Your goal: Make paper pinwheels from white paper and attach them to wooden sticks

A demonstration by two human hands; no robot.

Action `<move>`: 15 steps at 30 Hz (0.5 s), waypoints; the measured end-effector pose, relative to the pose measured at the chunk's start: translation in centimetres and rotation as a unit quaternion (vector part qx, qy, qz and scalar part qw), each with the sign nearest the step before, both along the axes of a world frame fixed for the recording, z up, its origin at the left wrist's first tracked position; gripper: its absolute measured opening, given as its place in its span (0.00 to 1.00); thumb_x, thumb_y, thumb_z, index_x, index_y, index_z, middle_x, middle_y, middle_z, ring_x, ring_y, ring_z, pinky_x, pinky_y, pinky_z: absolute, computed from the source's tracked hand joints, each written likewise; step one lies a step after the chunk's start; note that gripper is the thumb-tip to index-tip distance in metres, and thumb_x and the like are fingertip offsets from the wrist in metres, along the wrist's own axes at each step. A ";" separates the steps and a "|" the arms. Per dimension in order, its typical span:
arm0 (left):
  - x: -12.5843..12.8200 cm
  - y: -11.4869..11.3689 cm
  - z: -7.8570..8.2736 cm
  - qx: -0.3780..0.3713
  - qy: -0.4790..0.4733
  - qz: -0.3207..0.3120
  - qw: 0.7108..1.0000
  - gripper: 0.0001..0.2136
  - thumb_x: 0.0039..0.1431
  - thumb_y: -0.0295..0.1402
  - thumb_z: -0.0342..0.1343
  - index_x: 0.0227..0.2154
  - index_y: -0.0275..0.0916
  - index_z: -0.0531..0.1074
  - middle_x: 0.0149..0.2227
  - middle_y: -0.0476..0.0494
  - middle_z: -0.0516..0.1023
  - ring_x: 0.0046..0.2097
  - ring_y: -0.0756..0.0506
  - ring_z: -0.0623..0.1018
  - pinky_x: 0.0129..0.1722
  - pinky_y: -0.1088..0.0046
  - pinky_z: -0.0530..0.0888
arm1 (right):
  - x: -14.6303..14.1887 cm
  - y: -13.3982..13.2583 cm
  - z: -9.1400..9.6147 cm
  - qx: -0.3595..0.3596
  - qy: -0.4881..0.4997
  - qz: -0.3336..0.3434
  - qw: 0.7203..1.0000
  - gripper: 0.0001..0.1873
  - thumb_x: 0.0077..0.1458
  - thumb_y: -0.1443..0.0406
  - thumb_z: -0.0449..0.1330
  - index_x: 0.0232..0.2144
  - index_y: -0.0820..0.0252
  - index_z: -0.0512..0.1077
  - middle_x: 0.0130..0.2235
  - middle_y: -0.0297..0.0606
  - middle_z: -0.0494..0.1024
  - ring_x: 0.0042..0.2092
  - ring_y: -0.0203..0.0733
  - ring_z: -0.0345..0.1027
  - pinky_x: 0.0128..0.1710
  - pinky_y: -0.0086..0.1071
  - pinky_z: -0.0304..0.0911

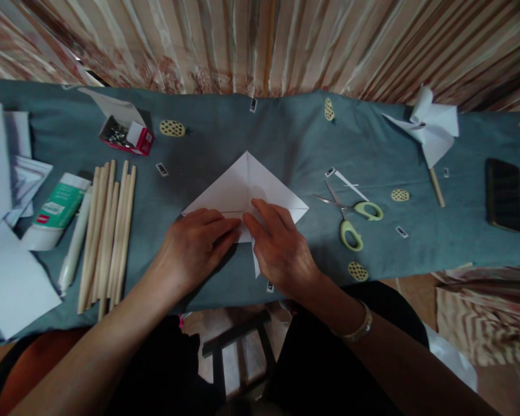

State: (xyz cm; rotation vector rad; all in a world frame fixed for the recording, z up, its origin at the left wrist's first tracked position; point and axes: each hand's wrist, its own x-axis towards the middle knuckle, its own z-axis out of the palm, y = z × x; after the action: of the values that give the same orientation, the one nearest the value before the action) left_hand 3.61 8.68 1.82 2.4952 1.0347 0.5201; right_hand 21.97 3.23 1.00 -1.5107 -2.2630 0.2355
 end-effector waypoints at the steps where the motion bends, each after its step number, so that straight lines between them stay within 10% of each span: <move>1: 0.0 0.0 0.0 0.000 0.001 0.001 1.000 0.14 0.66 0.35 0.47 0.40 0.37 0.78 0.33 0.43 0.79 0.34 0.46 0.77 0.34 0.69 0.73 | 0.0 0.0 0.0 -0.006 0.002 -0.002 1.000 0.20 0.61 0.73 0.48 0.53 0.66 0.68 0.58 0.52 0.66 0.58 0.53 0.60 0.59 0.48 0.63; 15: -0.1 -0.2 0.0 -0.013 0.008 0.010 1.000 0.13 0.66 0.35 0.48 0.38 0.37 0.78 0.32 0.43 0.78 0.33 0.46 0.76 0.34 0.70 0.72 | -0.1 0.0 -0.3 -0.001 -0.035 0.014 0.999 0.19 0.62 0.73 0.48 0.54 0.70 0.67 0.61 0.56 0.63 0.61 0.55 0.56 0.57 0.49 0.64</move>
State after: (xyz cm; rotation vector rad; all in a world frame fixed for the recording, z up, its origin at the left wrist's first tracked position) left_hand 3.56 8.43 1.81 2.4726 1.0682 0.4898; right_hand 21.87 3.22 0.67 -1.5112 -2.3403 0.1975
